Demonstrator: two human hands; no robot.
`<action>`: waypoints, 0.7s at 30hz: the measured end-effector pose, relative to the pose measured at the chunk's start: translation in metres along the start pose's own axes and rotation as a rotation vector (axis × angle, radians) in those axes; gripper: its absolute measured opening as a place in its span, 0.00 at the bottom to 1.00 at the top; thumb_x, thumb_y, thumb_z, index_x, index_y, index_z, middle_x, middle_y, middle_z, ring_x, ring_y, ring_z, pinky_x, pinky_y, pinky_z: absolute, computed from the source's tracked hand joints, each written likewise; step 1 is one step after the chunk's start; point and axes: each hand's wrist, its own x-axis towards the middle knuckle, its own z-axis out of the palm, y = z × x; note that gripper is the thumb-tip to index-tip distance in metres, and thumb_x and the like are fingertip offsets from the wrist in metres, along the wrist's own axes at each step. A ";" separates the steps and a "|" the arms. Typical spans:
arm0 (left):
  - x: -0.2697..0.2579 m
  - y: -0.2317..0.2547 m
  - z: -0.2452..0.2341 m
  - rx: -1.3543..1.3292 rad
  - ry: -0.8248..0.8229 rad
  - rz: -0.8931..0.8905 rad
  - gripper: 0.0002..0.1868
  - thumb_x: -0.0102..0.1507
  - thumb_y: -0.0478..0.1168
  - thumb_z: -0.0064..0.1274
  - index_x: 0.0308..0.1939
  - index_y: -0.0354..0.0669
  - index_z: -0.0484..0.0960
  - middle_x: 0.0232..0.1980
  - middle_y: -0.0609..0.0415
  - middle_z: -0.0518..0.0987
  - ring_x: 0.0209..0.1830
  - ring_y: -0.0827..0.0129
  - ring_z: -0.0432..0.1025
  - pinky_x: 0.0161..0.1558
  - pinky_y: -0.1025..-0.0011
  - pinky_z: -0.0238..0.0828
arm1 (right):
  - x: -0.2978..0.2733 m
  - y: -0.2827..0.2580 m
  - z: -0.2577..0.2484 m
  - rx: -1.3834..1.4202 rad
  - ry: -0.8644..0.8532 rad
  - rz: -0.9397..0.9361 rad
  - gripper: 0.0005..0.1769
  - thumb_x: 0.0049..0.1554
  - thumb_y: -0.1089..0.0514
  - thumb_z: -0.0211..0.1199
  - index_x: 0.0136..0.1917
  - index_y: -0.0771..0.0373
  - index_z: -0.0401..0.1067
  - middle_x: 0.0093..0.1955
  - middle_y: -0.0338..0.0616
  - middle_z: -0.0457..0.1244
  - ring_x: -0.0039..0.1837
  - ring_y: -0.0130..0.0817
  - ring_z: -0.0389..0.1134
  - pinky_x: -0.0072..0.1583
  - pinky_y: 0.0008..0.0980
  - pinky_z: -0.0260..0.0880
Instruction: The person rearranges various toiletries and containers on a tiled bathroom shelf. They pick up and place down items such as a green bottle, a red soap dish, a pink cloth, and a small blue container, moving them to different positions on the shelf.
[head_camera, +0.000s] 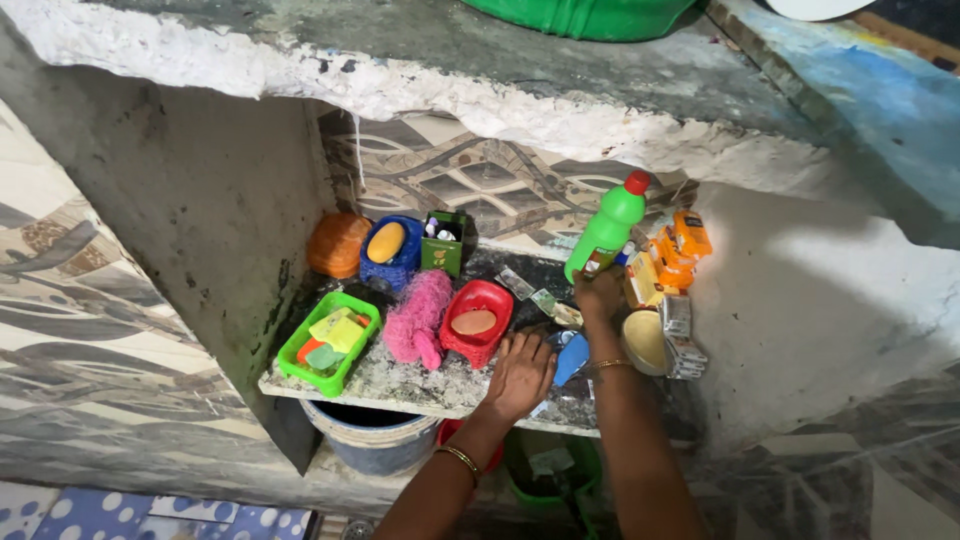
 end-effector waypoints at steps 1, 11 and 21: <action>0.000 0.000 0.000 -0.002 -0.007 -0.006 0.13 0.68 0.40 0.48 0.46 0.33 0.79 0.57 0.40 0.76 0.62 0.48 0.67 0.62 0.51 0.59 | 0.000 -0.004 -0.001 -0.007 -0.001 0.033 0.47 0.47 0.42 0.75 0.66 0.72 0.58 0.63 0.65 0.64 0.64 0.61 0.66 0.64 0.53 0.65; 0.002 -0.002 0.002 -0.023 0.043 -0.019 0.12 0.67 0.40 0.49 0.47 0.33 0.79 0.57 0.41 0.76 0.63 0.48 0.66 0.62 0.50 0.59 | -0.016 -0.024 -0.041 -0.018 0.044 -0.208 0.32 0.53 0.48 0.73 0.62 0.68 0.68 0.58 0.61 0.68 0.59 0.62 0.70 0.59 0.55 0.70; -0.011 -0.014 0.025 0.006 -0.062 -0.054 0.13 0.66 0.41 0.51 0.47 0.34 0.79 0.57 0.37 0.76 0.64 0.43 0.67 0.66 0.46 0.59 | -0.025 -0.149 0.071 0.284 -0.455 -0.737 0.57 0.36 0.46 0.86 0.69 0.71 0.61 0.62 0.60 0.64 0.64 0.51 0.65 0.64 0.46 0.66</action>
